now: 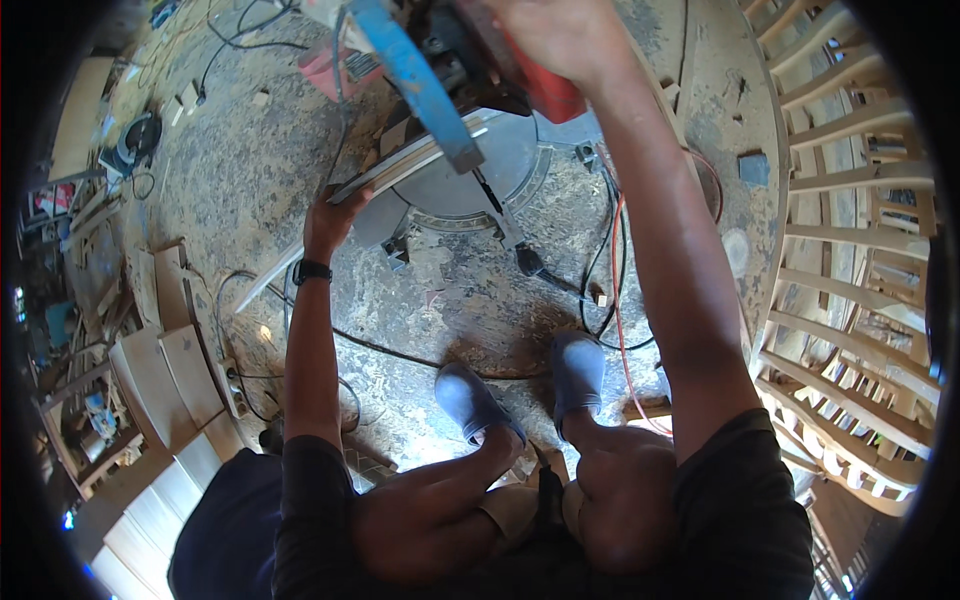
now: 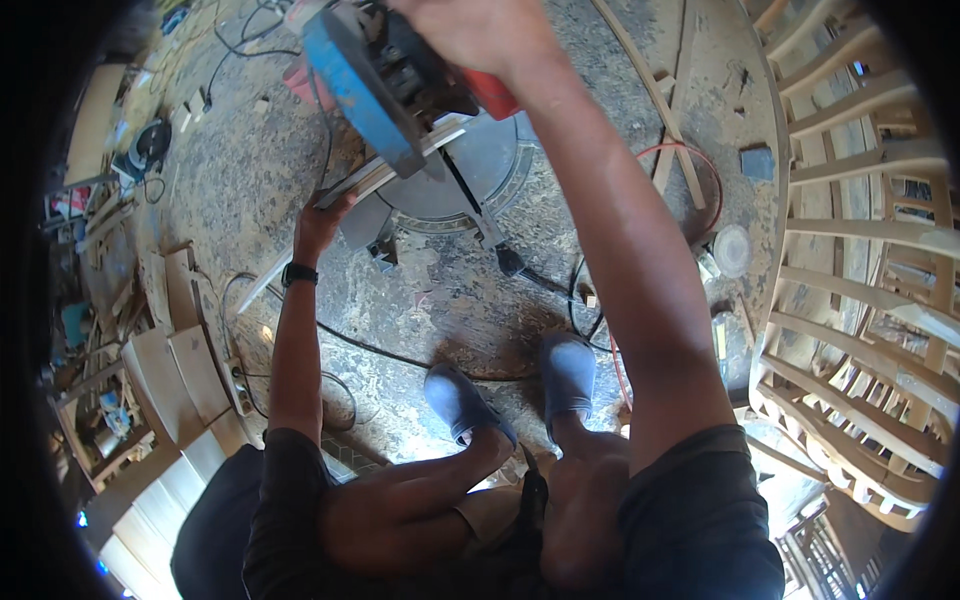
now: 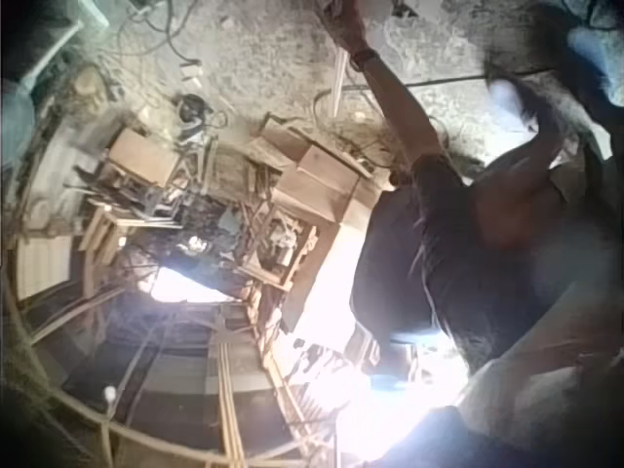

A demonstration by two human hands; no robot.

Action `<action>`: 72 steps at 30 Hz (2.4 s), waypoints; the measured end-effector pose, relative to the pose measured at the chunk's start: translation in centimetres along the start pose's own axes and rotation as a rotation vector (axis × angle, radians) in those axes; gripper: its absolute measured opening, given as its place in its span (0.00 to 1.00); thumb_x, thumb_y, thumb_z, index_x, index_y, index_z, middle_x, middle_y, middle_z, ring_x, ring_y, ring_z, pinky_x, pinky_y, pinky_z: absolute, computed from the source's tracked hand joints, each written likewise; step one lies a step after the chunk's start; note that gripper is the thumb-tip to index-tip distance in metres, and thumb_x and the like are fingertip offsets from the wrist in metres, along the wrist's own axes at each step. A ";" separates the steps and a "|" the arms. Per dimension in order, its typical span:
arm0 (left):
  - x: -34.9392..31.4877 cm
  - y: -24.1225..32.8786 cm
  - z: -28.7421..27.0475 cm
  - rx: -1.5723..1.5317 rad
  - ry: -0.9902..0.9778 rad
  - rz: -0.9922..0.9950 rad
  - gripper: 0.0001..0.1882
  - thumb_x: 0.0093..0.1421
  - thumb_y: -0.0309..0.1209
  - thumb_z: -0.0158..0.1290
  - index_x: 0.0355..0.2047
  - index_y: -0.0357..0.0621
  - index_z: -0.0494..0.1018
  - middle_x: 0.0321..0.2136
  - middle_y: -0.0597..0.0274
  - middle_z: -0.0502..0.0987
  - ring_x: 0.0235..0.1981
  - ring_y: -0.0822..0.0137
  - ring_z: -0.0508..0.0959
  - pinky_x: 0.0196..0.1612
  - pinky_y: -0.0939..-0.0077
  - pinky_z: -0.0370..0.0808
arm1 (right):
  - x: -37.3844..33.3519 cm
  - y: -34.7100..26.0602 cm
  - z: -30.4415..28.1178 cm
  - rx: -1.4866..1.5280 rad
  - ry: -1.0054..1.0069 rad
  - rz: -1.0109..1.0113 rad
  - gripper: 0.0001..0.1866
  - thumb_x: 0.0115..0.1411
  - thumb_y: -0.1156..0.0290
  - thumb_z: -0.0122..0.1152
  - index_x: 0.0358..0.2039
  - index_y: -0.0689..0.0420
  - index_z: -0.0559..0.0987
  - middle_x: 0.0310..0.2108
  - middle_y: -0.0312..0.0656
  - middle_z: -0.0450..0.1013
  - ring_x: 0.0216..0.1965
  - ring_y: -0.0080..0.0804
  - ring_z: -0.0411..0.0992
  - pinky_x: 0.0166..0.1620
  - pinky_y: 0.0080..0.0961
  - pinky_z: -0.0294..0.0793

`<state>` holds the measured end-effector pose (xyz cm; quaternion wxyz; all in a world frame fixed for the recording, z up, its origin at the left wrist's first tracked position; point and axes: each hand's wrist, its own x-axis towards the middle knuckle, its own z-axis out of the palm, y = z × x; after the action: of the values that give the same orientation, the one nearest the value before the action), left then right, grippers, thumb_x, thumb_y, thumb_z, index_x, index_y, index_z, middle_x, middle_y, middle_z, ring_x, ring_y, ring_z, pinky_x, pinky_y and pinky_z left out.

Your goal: The person aligns a wooden strip against a curved wooden frame, measures it with a square, and marks it with a pencil. Then, the person cuts the strip using a power miter saw.

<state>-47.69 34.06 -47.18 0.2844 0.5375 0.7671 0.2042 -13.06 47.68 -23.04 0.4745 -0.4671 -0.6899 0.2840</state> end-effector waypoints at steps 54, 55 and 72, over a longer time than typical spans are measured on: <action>1.2 -2.7 1.2 0.068 0.068 -0.040 0.36 0.51 0.60 0.67 0.47 0.41 0.82 0.44 0.55 0.85 0.46 0.56 0.83 0.53 0.63 0.75 | -7.2 5.1 -1.6 0.248 -0.075 -0.149 0.24 0.66 0.67 0.57 0.59 0.55 0.61 0.35 0.60 0.77 0.37 0.66 0.77 0.39 0.53 0.76; 1.3 -2.8 1.2 0.051 0.073 -0.024 0.36 0.51 0.60 0.67 0.47 0.40 0.82 0.44 0.54 0.85 0.46 0.56 0.83 0.53 0.63 0.75 | -7.1 5.0 -1.7 0.251 -0.109 -0.115 0.23 0.66 0.67 0.57 0.58 0.55 0.62 0.35 0.61 0.77 0.37 0.67 0.77 0.39 0.53 0.76; 1.3 -3.0 1.3 0.056 0.077 -0.033 0.36 0.51 0.61 0.67 0.45 0.40 0.83 0.43 0.53 0.85 0.45 0.54 0.84 0.51 0.61 0.76 | -6.6 4.4 -1.9 0.289 -0.115 -0.109 0.21 0.65 0.70 0.57 0.55 0.57 0.62 0.36 0.60 0.77 0.39 0.66 0.77 0.42 0.53 0.75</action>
<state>-49.31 34.28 -50.32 0.2428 0.5242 0.7917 0.1985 -8.87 43.34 -28.58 0.5111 -0.3386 -0.6924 0.3804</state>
